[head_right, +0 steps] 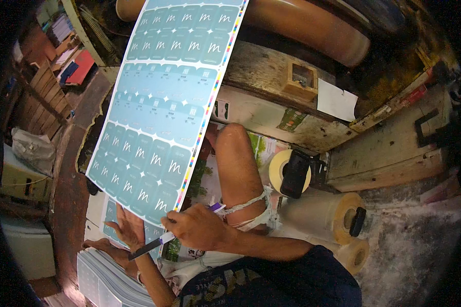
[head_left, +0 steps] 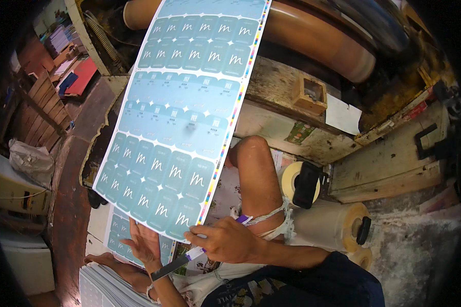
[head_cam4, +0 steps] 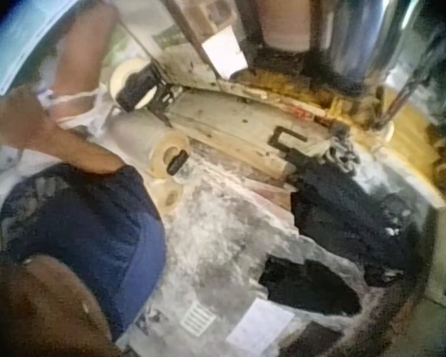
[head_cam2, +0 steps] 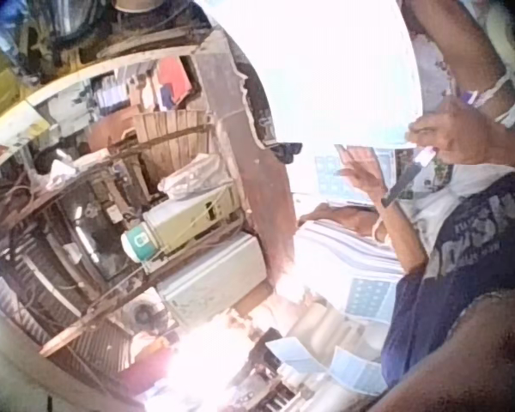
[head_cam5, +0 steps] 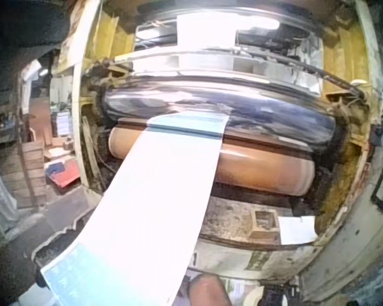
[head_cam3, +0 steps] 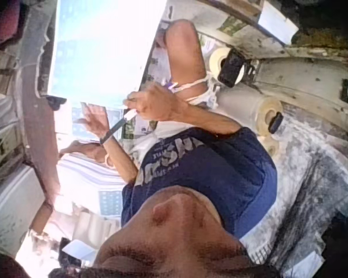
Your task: The person cuts a printed sheet of paper using a utility knife along a guide on a printing press and then uses a blue pen to mark the edge of the next sheet.
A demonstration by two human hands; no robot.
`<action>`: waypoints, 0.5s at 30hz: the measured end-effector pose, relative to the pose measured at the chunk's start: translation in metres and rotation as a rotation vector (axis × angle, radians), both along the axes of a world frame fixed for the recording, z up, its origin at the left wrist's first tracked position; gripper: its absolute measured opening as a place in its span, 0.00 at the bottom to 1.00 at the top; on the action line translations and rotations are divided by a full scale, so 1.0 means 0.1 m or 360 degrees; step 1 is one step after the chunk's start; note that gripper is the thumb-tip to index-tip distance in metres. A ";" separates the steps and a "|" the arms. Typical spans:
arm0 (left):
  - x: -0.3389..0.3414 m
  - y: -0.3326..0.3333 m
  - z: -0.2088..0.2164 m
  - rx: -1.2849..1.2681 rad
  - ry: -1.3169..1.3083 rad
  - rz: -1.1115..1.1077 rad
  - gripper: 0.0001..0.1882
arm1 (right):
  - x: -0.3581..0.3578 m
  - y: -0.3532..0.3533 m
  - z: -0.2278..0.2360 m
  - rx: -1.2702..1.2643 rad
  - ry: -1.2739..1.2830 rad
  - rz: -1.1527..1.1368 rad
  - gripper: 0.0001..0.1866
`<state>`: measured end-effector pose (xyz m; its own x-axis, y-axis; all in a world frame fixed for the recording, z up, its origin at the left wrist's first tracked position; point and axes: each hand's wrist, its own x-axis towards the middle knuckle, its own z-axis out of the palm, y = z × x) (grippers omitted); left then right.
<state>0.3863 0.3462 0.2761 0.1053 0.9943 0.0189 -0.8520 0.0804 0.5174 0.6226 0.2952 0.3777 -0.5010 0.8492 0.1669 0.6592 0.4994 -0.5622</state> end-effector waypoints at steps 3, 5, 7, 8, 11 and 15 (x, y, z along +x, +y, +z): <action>-0.60 -0.23 -0.86 0.0077 0.0967 -0.0235 0.48 | -0.04 -0.01 0.08 -0.0010 -0.0035 0.0033 0.26; -0.35 -0.45 -0.97 -0.0388 0.0770 -0.0281 0.47 | -0.02 -0.03 0.04 -0.0045 0.0238 0.0016 0.25; 0.00 -0.62 -0.88 -0.0703 0.0408 -0.0272 0.45 | -0.02 0.00 0.13 -0.0044 0.0157 0.0047 0.24; 0.13 -0.65 -0.81 -0.0792 0.0308 -0.0251 0.45 | -0.02 0.02 0.14 -0.0089 0.0141 0.0095 0.24; 0.30 -0.64 -0.59 -0.0922 0.0155 -0.0104 0.43 | -0.04 0.03 0.16 -0.0117 0.0159 0.0181 0.24; 0.14 -0.58 -0.04 -0.0971 -0.0076 0.0103 0.41 | -0.13 -0.09 0.24 -0.0216 0.0120 0.0235 0.23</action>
<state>0.4002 0.2883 0.2725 0.0571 0.8318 -0.5521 -0.8861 0.2970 0.3558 0.6095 0.2863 0.4012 -0.6118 0.7849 0.0977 0.5380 0.5035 -0.6760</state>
